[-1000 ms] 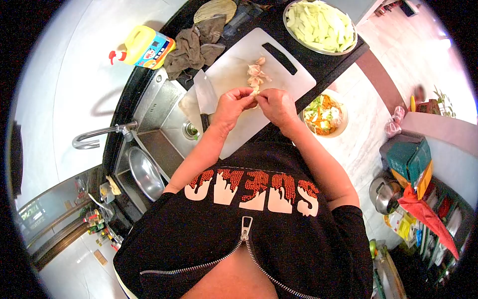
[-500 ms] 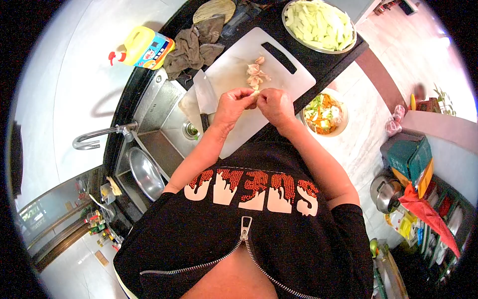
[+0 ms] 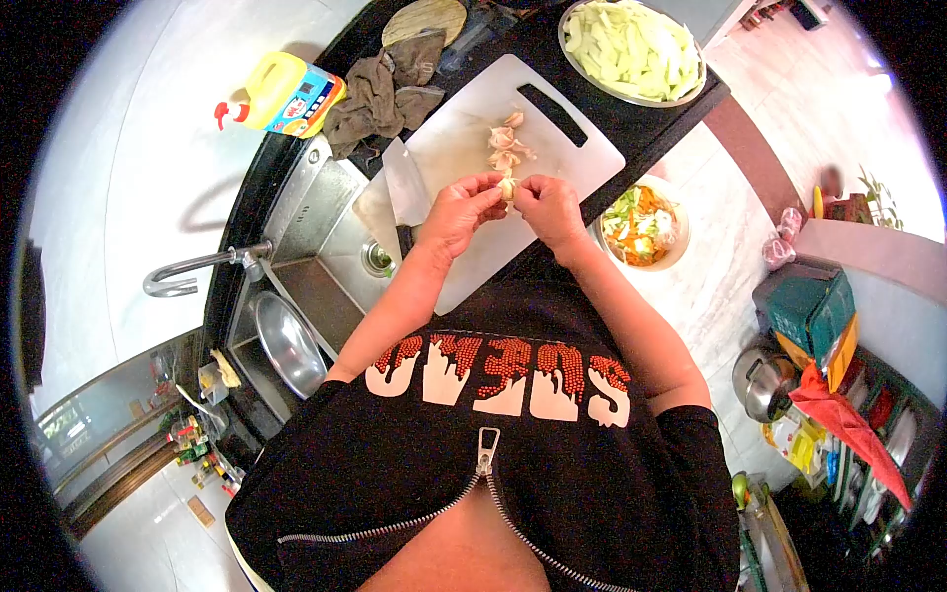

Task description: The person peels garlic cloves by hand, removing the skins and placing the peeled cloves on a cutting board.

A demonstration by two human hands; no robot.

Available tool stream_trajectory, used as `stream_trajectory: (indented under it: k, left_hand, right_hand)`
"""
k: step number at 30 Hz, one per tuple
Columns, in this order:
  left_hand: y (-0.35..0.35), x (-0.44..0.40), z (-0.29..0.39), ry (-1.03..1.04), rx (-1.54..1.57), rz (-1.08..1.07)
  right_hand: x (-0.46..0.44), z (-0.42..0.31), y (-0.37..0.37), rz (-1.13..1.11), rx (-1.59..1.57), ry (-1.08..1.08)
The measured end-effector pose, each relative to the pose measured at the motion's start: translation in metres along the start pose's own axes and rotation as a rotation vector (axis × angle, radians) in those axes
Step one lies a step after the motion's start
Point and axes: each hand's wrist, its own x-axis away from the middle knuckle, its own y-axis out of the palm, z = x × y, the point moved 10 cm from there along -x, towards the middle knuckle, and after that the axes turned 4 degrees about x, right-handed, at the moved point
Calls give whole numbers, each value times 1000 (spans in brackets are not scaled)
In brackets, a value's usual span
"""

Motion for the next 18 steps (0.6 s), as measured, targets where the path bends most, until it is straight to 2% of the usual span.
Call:
stream_trajectory:
  k: [2,5,6,9,12,18]
  left_hand:
    - [1,1,5,20,-81,12]
    - [6,7,23,101,-403,58]
    - [8,5,23,100,-384,19]
    - [12,2,21,97,-324,-59]
    - [11,1,23,93,-265,-51]
    - [4,-2,13,51,-149,-47]
  right_hand:
    - [6,-23,-7,68,189,-171]
    - [13,-47,-8,143,407,-401]
    - [17,-54,-7,163,468,-474]
    - [21,-61,-6,159,464,-502]
    - [14,-46,-6,35,275,-317]
    - [10,-30,3,-95,175,-155]
